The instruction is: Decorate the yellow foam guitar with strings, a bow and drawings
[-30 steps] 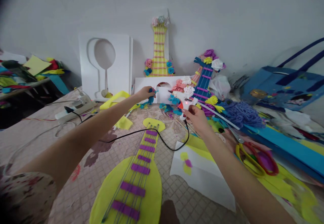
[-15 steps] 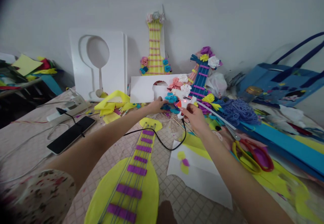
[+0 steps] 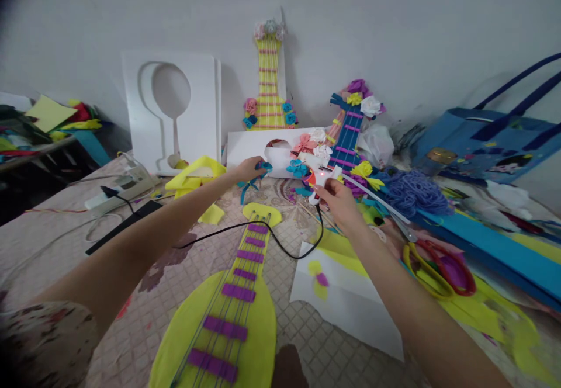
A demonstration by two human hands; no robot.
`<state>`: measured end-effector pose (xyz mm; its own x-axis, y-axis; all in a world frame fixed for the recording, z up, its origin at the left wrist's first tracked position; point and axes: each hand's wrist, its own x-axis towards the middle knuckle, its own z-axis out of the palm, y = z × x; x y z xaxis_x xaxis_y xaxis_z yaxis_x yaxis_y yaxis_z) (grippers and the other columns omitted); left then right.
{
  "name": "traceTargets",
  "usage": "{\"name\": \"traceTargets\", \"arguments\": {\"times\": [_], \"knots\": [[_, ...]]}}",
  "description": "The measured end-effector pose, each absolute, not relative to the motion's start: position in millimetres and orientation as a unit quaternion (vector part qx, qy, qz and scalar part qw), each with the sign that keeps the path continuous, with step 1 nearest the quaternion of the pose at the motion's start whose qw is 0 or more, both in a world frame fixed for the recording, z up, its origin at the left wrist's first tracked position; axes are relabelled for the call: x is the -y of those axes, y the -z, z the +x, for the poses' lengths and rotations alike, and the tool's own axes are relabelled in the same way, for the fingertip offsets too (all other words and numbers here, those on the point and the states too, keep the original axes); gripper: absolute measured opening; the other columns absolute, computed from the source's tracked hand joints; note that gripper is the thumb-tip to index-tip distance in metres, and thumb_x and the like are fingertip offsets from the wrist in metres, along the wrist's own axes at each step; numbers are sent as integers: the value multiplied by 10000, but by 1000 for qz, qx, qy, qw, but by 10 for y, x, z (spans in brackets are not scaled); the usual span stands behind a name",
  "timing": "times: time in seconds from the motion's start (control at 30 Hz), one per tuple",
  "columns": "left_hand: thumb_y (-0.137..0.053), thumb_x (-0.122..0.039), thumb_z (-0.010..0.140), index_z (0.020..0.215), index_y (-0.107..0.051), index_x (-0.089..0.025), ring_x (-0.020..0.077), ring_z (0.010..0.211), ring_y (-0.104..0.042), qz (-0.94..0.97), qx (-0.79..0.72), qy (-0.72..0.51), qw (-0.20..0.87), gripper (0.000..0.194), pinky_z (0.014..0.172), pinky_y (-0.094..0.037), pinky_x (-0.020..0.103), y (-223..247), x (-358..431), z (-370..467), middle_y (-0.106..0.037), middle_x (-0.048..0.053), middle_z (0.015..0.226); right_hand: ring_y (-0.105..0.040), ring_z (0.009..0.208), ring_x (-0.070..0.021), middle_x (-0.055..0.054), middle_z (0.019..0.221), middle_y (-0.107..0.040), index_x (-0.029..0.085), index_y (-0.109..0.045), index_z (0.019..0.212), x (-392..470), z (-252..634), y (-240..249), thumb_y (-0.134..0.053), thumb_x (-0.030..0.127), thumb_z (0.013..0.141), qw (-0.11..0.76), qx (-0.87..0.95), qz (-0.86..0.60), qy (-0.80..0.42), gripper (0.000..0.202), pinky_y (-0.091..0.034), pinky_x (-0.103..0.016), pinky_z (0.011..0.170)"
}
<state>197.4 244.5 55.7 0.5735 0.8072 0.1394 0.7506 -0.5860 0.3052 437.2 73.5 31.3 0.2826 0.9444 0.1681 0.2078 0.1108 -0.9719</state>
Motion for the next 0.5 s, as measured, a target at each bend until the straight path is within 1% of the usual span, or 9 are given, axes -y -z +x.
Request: {"name": "traceTargets", "arguments": {"times": [0.1,0.17,0.23,0.3,0.4,0.47,0.5], "knots": [[-518,-232,895,1053,-638,-141,200,987,-629,871,-462,-131,105,219,841,-482,256,-578,-2471,1835,-691,65,1016,-551,630,-142,21,683,-581,224,-555,811,-728,4346,-335,-707,478,701,557,496,-574,-338,315,-462,-264,561],[-526,-267,915,1054,-628,-141,200,991,-622,869,-467,-122,105,214,859,-495,304,-565,-2475,1767,-670,69,1044,-544,614,-136,26,670,-575,225,-557,797,-718,4326,-353,-712,470,700,559,494,-572,-342,306,-453,-261,550],[-544,-328,921,1101,-598,-136,197,979,-616,870,-469,-113,105,269,852,-517,373,-547,-2476,1714,-631,76,1095,-537,603,-134,29,658,-569,225,-556,779,-707,4311,-370,-715,470,696,560,493,-570,-344,304,-445,-261,542],[-561,-328,914,1115,-585,-126,196,971,-614,871,-469,-105,101,287,847,-523,402,-532,-2480,1671,-615,84,1109,-537,603,-136,28,654,-568,224,-561,779,-696,4301,-381,-718,471,692,560,492,-570,-345,305,-440,-261,538],[-560,-171,872,1042,-629,-115,201,983,-620,876,-463,-97,91,191,882,-492,326,-515,-2495,1616,-660,85,1032,-536,611,-135,21,667,-571,219,-582,805,-683,4297,-386,-720,469,684,561,489,-572,-345,310,-435,-258,535],[-530,-90,823,1017,-653,-126,202,1006,-615,884,-451,-91,85,233,908,-464,281,-496,-2500,1580,-678,79,1011,-535,615,-134,16,684,-576,215,-590,817,-675,4296,-383,-717,471,683,560,488,-574,-344,315,-434,-256,537],[-521,-83,806,1014,-661,-135,202,1013,-612,888,-443,-86,83,256,918,-456,274,-480,-2497,1563,-681,75,1013,-535,618,-134,14,692,-579,213,-591,818,-672,4295,-381,-715,472,684,560,487,-575,-343,316,-435,-256,540]]}}
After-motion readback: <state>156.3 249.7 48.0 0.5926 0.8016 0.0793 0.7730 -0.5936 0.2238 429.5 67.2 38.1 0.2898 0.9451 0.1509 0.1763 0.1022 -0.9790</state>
